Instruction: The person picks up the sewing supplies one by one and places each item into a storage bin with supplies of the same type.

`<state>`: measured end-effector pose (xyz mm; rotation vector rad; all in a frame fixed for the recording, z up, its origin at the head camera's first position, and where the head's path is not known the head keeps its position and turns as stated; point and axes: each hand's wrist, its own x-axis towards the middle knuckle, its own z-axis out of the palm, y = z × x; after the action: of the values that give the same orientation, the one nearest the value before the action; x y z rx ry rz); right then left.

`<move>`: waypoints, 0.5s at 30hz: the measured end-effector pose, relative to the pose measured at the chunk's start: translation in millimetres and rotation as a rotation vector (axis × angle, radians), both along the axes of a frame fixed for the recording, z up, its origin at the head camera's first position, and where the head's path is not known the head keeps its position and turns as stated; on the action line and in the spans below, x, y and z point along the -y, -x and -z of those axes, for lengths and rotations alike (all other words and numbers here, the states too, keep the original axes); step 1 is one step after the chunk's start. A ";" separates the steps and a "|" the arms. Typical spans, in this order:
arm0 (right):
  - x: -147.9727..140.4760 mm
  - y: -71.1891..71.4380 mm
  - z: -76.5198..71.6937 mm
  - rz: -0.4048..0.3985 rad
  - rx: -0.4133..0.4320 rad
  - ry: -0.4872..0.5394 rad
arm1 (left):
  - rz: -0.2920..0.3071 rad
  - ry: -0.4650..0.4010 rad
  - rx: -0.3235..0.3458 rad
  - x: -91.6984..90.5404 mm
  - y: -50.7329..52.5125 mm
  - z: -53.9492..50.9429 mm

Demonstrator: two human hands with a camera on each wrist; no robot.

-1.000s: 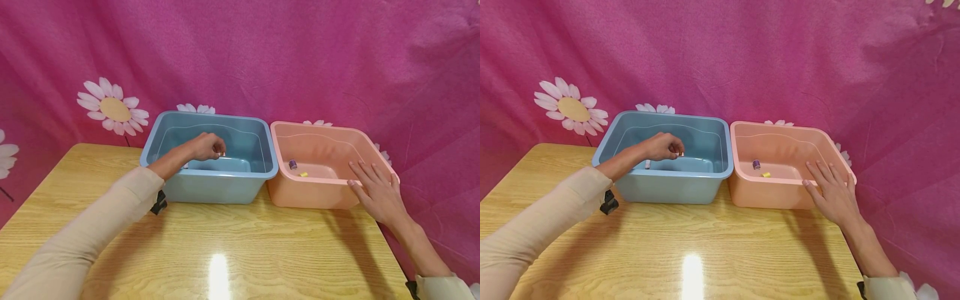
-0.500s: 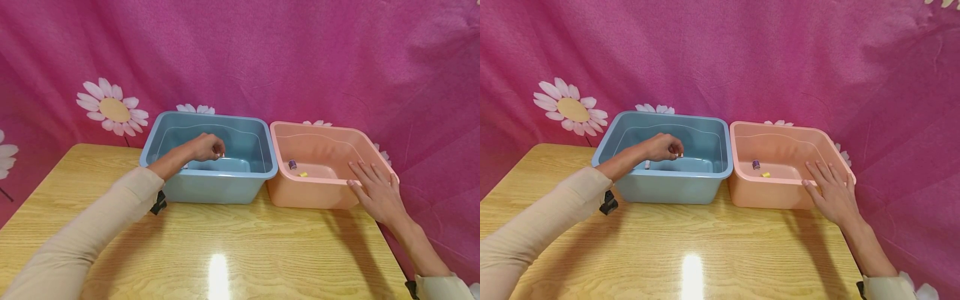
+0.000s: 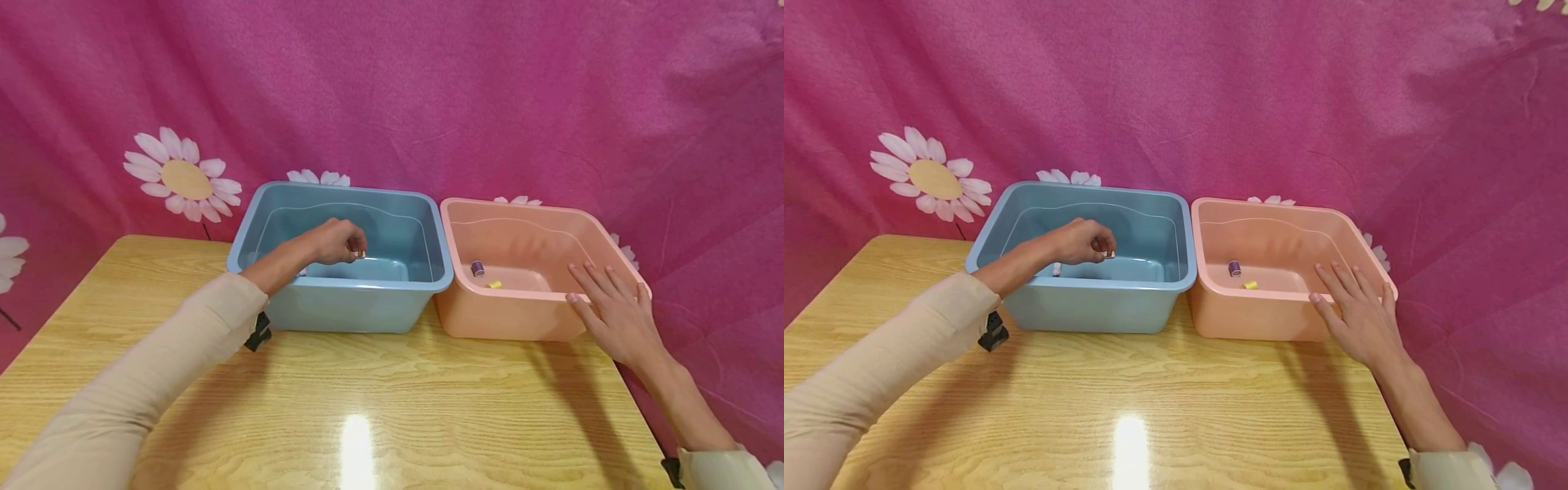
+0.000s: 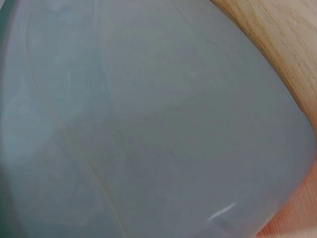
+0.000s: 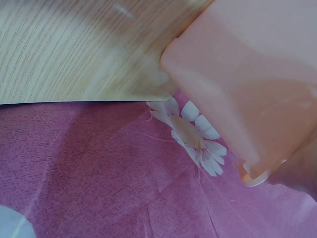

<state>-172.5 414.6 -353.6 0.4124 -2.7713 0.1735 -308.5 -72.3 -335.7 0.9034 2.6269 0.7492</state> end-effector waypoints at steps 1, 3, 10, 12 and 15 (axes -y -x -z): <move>0.1 -0.1 -0.2 0.001 0.001 -0.001 | -0.002 0.002 -0.002 0.0 -0.1 0.0; 0.4 -0.3 -0.6 0.001 0.002 0.000 | -0.004 0.005 -0.003 -0.2 -0.3 0.1; 0.5 -0.8 -1.3 0.004 0.010 0.002 | -0.010 0.017 0.002 -0.7 -0.6 -0.4; 0.3 -0.7 -1.5 0.005 0.012 0.001 | -0.012 0.019 0.006 -0.7 -1.3 -1.1; -0.1 -0.8 -1.6 0.006 0.021 0.003 | -0.013 0.021 -0.001 -0.7 -1.7 -1.5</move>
<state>-171.7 414.7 -352.0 0.4035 -2.7921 0.1811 -306.8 -71.7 -334.2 0.8816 2.6394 0.7233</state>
